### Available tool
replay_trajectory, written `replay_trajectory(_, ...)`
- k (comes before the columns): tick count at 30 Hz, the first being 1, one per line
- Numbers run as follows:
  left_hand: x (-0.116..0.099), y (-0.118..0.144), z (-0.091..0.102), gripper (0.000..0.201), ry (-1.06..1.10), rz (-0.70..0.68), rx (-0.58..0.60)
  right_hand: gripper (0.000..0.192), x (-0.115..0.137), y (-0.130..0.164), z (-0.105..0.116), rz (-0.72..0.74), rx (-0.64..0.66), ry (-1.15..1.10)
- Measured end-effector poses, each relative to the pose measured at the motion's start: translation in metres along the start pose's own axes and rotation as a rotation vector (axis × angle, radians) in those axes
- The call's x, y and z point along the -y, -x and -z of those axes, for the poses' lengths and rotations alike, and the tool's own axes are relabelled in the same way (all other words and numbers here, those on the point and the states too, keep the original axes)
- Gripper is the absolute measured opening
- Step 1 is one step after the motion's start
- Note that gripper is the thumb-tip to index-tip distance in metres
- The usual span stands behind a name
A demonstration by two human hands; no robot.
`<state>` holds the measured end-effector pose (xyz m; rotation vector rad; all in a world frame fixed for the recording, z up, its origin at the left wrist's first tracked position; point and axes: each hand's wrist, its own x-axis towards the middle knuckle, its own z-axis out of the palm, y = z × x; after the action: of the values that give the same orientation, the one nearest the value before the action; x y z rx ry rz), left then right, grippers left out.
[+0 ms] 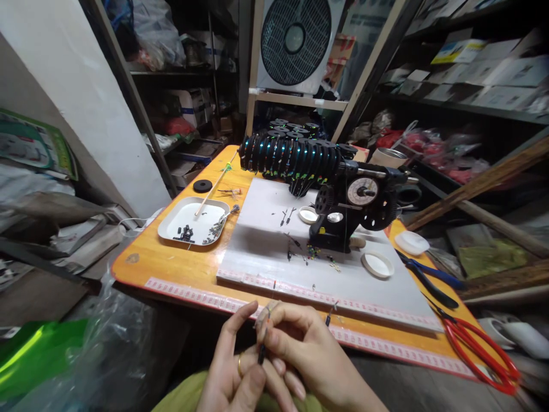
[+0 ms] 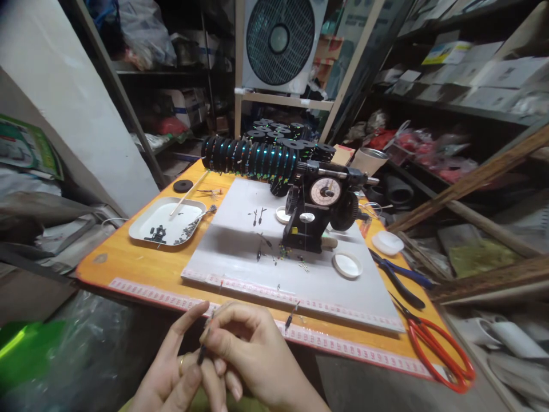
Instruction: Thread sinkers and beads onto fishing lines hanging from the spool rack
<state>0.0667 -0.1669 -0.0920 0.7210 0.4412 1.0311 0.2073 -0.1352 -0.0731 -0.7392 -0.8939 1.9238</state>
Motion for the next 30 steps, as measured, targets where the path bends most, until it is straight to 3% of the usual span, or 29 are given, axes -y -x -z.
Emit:
replay_trajectory(9, 0.002, -0.001, 0.001, 0.078, 0.015, -0.007, 0.003, 0.024, 0.007, 0.0, 0.001, 0.022, 0.008, -0.117)
replay_trajectory(16, 0.003, -0.001, 0.0, 0.092, 0.008, -0.018, -0.026, 0.014, 0.004, -0.004, 0.003, 0.027, 0.015, -0.224)
replay_trajectory(30, -0.008, 0.0, -0.001, 0.093, -0.036, -0.005, -0.03, 0.014, -0.002, -0.006, -0.007, 0.023, -0.056, -0.358)
